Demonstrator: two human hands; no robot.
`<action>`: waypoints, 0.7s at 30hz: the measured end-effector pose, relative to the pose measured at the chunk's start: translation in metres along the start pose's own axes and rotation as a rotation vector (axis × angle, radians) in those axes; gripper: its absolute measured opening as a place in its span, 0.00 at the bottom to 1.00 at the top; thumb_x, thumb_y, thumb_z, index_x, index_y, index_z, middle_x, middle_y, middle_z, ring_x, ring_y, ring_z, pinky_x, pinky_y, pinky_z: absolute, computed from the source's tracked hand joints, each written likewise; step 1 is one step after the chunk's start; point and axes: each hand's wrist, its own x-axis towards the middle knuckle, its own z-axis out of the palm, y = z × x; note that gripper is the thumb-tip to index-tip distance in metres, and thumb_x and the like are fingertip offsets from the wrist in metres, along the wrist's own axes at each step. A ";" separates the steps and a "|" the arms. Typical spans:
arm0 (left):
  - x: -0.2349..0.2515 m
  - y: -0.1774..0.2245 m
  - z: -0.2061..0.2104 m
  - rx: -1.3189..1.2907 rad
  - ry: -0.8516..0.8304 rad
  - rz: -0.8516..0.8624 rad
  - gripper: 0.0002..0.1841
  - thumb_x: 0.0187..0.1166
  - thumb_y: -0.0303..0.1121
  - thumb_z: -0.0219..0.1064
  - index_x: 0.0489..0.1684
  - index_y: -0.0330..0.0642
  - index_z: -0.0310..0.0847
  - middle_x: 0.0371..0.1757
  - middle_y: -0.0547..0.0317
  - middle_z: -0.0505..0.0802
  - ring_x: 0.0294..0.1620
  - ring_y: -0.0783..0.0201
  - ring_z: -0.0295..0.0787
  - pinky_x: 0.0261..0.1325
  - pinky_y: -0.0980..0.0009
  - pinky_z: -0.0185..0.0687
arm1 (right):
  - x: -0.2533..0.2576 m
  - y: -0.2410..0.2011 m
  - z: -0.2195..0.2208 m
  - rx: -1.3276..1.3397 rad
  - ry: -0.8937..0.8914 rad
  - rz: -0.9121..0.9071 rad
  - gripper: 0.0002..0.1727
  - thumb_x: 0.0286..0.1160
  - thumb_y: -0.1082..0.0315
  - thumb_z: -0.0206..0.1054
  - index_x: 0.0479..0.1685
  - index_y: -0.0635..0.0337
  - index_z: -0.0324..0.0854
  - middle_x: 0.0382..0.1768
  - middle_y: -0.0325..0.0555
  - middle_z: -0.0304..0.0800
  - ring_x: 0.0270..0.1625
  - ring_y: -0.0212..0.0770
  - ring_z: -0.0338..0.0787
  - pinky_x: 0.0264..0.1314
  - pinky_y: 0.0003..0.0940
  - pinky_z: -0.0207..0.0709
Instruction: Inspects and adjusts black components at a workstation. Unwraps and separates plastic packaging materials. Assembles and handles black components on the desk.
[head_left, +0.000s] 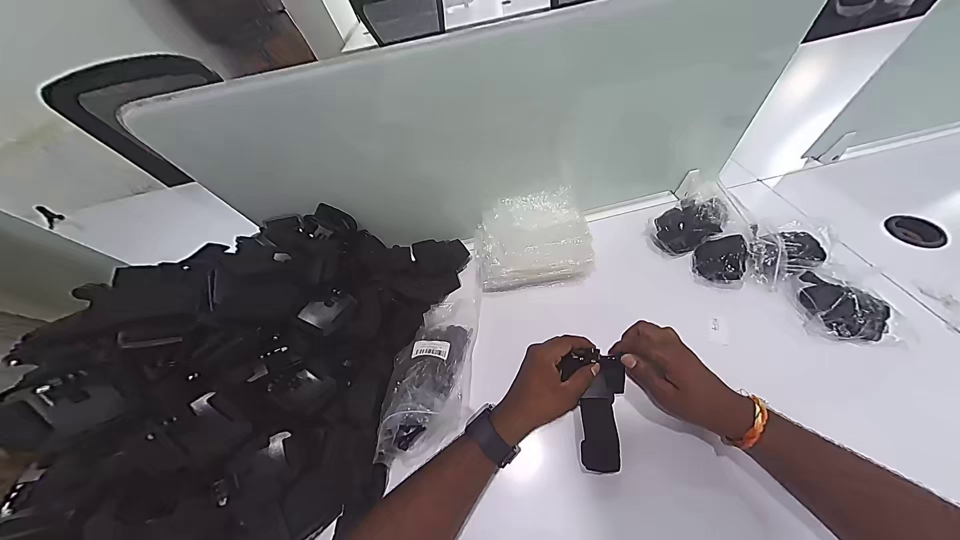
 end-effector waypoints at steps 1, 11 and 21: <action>0.000 0.000 0.000 -0.002 -0.001 0.004 0.12 0.77 0.29 0.72 0.54 0.33 0.87 0.46 0.53 0.95 0.46 0.69 0.93 0.54 0.71 0.90 | 0.000 0.000 0.000 -0.004 -0.005 -0.001 0.22 0.92 0.48 0.49 0.51 0.47 0.89 0.44 0.38 0.86 0.52 0.37 0.82 0.58 0.46 0.69; -0.001 0.001 0.000 -0.006 0.002 -0.018 0.11 0.76 0.29 0.73 0.52 0.34 0.87 0.45 0.55 0.95 0.44 0.70 0.92 0.51 0.72 0.90 | 0.000 -0.001 0.001 0.027 0.021 -0.001 0.25 0.80 0.47 0.64 0.67 0.52 0.81 0.53 0.43 0.83 0.53 0.38 0.81 0.56 0.44 0.73; -0.001 0.002 0.000 -0.008 0.007 -0.013 0.11 0.76 0.29 0.72 0.51 0.35 0.87 0.44 0.56 0.95 0.40 0.70 0.92 0.47 0.73 0.90 | -0.001 -0.001 0.003 0.026 0.045 -0.022 0.15 0.77 0.56 0.67 0.57 0.51 0.80 0.48 0.38 0.84 0.50 0.34 0.82 0.54 0.40 0.73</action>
